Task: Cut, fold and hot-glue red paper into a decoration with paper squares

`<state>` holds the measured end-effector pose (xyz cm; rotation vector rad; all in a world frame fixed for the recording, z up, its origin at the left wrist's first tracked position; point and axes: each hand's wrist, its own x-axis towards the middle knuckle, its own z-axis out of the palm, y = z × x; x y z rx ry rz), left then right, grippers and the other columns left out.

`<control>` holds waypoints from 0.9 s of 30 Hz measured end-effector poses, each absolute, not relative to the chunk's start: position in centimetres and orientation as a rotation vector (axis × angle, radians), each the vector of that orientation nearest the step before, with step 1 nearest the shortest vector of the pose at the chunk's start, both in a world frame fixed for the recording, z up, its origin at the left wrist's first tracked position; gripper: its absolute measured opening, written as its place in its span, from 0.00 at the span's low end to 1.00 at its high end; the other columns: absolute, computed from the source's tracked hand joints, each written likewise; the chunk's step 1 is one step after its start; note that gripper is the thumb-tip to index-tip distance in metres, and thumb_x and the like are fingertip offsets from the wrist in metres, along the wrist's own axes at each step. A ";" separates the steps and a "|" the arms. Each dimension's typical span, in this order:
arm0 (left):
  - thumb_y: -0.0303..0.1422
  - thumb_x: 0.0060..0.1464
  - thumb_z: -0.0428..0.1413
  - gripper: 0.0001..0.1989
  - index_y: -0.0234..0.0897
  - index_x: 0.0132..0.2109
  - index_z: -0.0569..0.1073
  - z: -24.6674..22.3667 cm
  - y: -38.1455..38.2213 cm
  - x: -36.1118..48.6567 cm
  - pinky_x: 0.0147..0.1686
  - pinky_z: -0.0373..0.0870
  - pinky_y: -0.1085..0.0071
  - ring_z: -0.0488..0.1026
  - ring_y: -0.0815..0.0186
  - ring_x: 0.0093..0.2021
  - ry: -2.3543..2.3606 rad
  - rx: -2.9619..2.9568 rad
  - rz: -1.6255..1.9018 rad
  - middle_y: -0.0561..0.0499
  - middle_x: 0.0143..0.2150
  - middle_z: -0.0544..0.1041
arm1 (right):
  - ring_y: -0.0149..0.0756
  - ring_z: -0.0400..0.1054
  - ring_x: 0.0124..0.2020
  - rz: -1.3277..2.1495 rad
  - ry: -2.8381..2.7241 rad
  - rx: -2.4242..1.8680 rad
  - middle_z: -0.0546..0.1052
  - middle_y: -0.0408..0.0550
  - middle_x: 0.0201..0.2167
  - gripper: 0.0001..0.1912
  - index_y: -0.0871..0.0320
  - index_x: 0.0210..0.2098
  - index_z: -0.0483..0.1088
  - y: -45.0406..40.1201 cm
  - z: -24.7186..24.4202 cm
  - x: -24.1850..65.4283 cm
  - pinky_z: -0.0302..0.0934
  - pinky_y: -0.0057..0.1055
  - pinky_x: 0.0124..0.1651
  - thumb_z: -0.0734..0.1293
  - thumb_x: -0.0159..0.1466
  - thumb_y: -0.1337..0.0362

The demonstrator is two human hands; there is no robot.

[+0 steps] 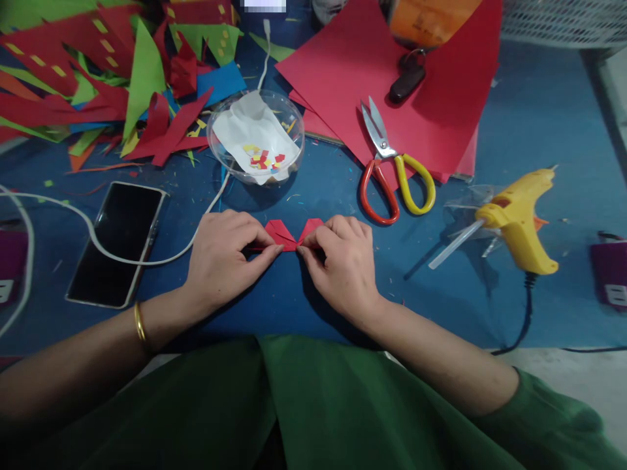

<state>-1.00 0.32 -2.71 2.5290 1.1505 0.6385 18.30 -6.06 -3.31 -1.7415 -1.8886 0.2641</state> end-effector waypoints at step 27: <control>0.39 0.67 0.54 0.23 0.20 0.55 0.76 -2.0 -2.2 -1.1 0.49 0.69 0.60 0.76 0.55 0.43 0.594 3.237 0.465 0.41 0.43 0.81 | 0.40 0.68 0.34 0.271 -1.797 -1.842 0.73 0.44 0.29 0.05 0.55 0.30 0.74 -6.2 -3.0 20.2 0.55 0.41 0.44 0.71 0.63 0.64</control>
